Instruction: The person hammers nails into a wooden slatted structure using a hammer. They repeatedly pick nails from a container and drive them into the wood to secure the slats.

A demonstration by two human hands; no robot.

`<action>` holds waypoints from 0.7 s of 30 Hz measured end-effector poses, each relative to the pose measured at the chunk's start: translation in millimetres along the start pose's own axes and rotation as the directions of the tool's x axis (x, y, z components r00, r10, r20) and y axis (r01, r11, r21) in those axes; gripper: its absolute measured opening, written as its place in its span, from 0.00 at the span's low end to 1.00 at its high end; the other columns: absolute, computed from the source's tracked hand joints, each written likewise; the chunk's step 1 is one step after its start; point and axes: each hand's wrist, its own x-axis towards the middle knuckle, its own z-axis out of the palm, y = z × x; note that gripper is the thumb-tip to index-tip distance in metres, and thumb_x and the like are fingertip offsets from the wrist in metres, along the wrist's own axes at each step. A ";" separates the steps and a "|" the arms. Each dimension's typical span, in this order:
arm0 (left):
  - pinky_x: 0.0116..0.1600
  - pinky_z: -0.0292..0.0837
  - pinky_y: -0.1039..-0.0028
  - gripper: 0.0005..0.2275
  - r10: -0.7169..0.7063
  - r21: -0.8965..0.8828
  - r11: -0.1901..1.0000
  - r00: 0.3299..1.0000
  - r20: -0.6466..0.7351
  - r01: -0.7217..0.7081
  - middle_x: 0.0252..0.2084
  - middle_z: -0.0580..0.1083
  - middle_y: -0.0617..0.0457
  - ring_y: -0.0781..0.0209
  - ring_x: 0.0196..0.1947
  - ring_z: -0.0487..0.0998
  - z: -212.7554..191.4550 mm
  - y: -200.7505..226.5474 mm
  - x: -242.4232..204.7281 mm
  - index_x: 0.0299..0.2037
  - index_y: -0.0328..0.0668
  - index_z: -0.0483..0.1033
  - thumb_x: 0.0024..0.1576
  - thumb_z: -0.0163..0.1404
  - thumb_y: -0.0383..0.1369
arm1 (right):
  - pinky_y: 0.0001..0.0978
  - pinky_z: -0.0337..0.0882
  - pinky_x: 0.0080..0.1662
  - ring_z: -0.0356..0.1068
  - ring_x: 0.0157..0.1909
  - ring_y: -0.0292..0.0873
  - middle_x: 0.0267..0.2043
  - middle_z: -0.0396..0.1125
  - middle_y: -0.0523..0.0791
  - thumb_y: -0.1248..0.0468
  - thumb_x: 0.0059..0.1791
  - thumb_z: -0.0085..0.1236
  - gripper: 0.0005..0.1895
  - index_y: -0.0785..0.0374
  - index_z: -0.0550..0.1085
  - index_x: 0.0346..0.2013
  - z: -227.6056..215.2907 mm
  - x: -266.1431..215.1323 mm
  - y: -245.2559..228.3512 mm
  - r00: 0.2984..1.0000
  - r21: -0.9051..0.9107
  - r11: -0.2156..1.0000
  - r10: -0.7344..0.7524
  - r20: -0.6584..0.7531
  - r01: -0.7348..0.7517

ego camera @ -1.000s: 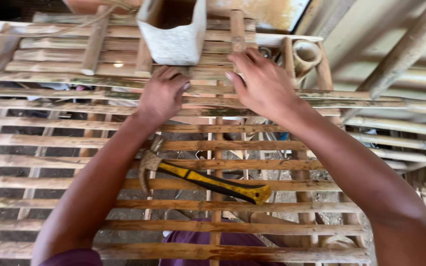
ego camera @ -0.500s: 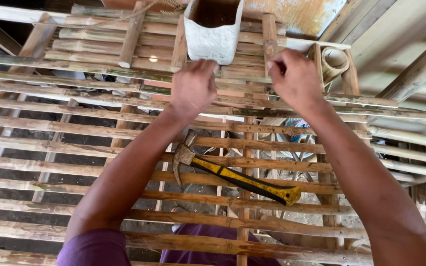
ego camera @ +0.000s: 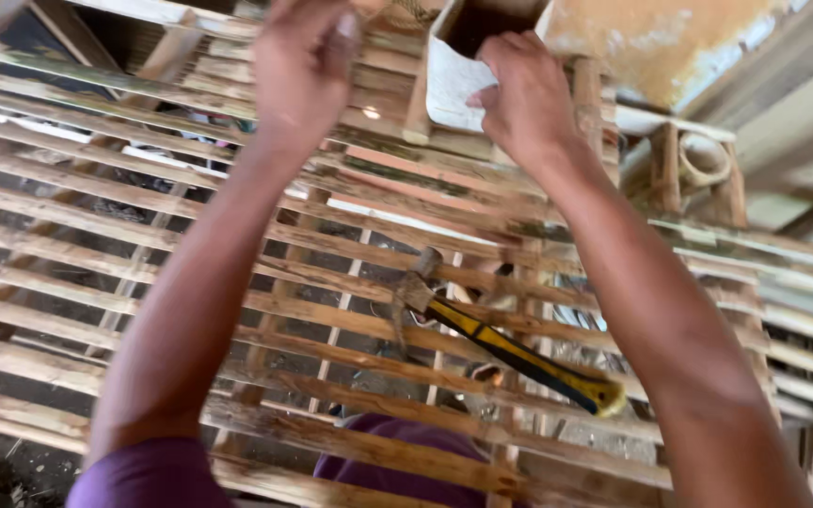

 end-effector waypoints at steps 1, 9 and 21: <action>0.43 0.72 0.62 0.02 0.009 0.093 0.996 1.000 -0.006 -0.009 0.37 0.76 0.41 0.46 0.38 0.76 -30.0 -11.2 0.1 0.41 0.31 0.76 0.65 0.53 0.19 | 0.51 0.75 0.51 0.71 0.50 0.52 0.43 0.73 0.51 0.72 0.44 0.70 0.13 0.68 0.75 0.40 -10.2 7.2 -15.8 0.996 0.041 0.998 -0.042 -0.081 0.046; 0.28 0.48 0.76 0.12 -0.174 -0.077 0.984 0.932 -0.319 0.158 0.26 0.69 0.53 0.67 0.22 0.63 -220.0 -40.4 -29.4 0.35 0.32 0.74 0.74 0.49 0.24 | 0.26 0.79 0.42 0.77 0.52 0.50 0.54 0.72 0.55 0.80 0.52 0.58 0.15 0.70 0.75 0.53 -11.3 44.6 -178.2 0.882 0.416 0.779 -0.394 -0.257 0.469; 0.41 0.67 0.76 0.08 -0.380 -0.084 0.894 0.645 -0.663 0.440 0.35 0.77 0.52 0.66 0.33 0.72 -408.4 -21.5 -142.9 0.40 0.34 0.79 0.67 0.49 0.30 | 0.26 0.70 0.21 0.71 0.31 0.39 0.37 0.72 0.50 0.61 0.53 0.65 0.14 0.71 0.77 0.45 97.1 -12.1 -403.5 0.604 0.284 0.571 -0.796 -0.034 0.770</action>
